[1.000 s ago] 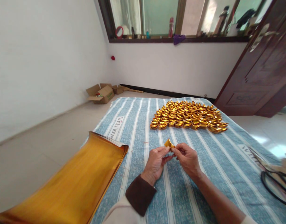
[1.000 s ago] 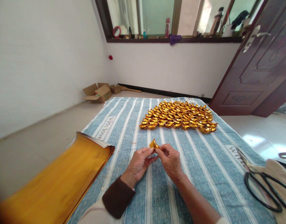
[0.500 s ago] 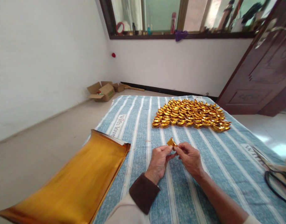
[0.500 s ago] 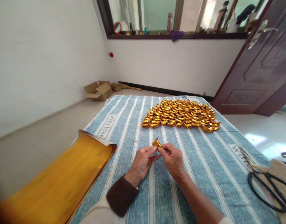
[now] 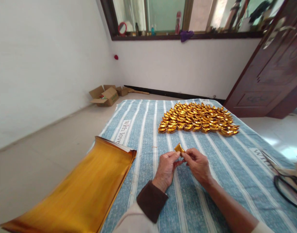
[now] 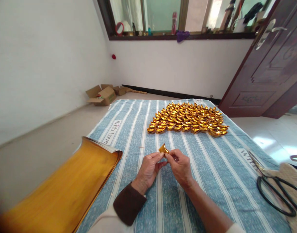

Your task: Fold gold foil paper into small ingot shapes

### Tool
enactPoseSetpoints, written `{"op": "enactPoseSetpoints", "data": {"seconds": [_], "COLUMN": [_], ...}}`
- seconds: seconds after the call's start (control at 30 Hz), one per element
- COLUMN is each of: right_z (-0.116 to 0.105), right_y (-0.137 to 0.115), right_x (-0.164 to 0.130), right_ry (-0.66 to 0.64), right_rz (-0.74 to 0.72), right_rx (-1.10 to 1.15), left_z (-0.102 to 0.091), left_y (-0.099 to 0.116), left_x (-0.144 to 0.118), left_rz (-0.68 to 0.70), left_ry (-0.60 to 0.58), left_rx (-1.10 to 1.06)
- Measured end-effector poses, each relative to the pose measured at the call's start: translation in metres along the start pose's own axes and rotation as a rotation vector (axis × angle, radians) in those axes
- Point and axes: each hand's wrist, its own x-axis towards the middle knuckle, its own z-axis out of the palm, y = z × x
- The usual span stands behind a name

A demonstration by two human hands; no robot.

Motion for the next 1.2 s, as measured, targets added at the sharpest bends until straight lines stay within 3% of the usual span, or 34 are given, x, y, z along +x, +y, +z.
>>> {"op": "enactPoseSetpoints", "data": {"seconds": [0.23, 0.63, 0.8, 1.0, 1.2], "right_z": [0.000, 0.000, -0.001, -0.003, -0.006], "right_y": [0.001, 0.002, 0.001, 0.002, 0.004], "right_x": [-0.001, 0.000, 0.001, 0.002, 0.003], "right_ry": [-0.005, 0.019, -0.001, -0.150, -0.103], "right_rz": [0.023, -0.068, -0.124, -0.207, -0.305], "right_rx": [-0.013, -0.090, -0.084, -0.047, -0.209], "left_z": [0.000, 0.000, -0.003, -0.007, -0.008], "left_y": [-0.001, -0.003, -0.002, 0.001, 0.001], "left_x": [0.001, 0.003, 0.006, 0.010, 0.009], "left_rz": [0.005, 0.004, -0.030, -0.063, -0.106], "left_ry": [0.003, 0.009, 0.019, 0.032, 0.002], "left_rx": [0.028, 0.009, -0.031, -0.096, -0.102]}}
